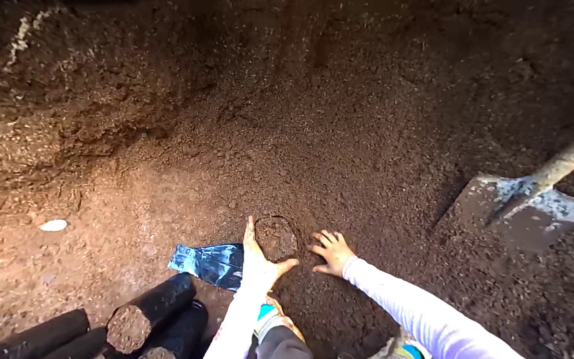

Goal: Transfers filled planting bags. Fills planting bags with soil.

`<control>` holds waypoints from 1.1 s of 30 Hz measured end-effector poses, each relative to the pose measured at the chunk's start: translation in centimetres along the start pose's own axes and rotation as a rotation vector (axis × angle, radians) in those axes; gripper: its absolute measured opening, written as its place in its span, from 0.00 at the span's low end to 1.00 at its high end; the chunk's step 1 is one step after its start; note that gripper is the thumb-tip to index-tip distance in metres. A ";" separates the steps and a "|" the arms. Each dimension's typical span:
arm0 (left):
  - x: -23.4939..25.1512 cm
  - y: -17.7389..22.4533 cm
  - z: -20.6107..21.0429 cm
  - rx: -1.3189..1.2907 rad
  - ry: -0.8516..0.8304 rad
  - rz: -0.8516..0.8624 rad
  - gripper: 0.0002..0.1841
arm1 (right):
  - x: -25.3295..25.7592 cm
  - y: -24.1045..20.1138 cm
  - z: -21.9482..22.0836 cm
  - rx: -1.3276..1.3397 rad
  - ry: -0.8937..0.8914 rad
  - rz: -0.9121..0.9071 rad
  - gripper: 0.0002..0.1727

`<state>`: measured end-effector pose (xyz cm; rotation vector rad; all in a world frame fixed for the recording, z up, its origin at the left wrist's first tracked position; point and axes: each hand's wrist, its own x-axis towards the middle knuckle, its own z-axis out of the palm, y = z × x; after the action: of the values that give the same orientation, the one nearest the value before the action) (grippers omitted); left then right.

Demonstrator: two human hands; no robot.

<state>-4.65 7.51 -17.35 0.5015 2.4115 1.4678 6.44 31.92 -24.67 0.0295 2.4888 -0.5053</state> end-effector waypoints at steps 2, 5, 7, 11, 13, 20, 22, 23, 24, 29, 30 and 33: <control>1.6 0.1 0.5 -0.055 0.058 0.137 0.73 | -1.2 -1.0 1.5 0.028 0.032 0.079 0.31; 2.9 1.2 0.2 -0.111 0.028 0.098 0.53 | -1.5 -2.9 2.2 0.184 0.003 0.260 0.27; 3.0 1.2 0.4 -0.173 0.052 0.085 0.40 | -1.2 -3.3 2.2 0.516 0.056 0.389 0.27; 2.0 0.4 -0.8 -0.193 0.109 0.228 0.39 | -2.0 -4.5 -1.6 1.439 0.268 0.315 0.20; 1.1 0.0 -1.7 -0.160 0.200 0.214 0.38 | -2.7 -6.3 -5.3 1.688 0.281 0.139 0.17; -1.1 -0.5 -3.2 0.247 0.097 0.425 0.12 | -1.4 -13.7 -13.1 1.519 0.555 -0.274 0.16; -1.6 -0.4 -3.2 0.189 0.147 0.450 0.12 | -1.0 -14.5 -13.7 1.144 0.596 -0.288 0.18; -1.8 -0.3 -3.3 0.116 0.187 0.428 0.12 | -1.0 -14.8 -14.2 0.996 0.608 -0.313 0.19; -1.9 -0.3 -3.4 0.031 0.220 0.397 0.16 | -1.2 -15.2 -14.7 0.872 0.637 -0.343 0.21; -0.8 -2.6 -2.7 -0.043 0.044 0.177 0.65 | 0.7 -16.6 -16.7 0.216 1.045 -0.310 0.28; -0.3 -2.7 -2.3 -0.030 0.005 0.125 0.67 | 1.8 -17.0 -16.3 0.055 1.082 -0.239 0.26; 0.4 -1.4 -1.3 -0.025 -0.043 0.049 0.69 | 5.0 -17.9 -13.4 -0.230 0.940 -0.225 0.15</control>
<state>-5.77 6.08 -18.08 0.5843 2.3607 1.4896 -7.46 19.69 -11.09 -0.1361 3.4870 -0.3230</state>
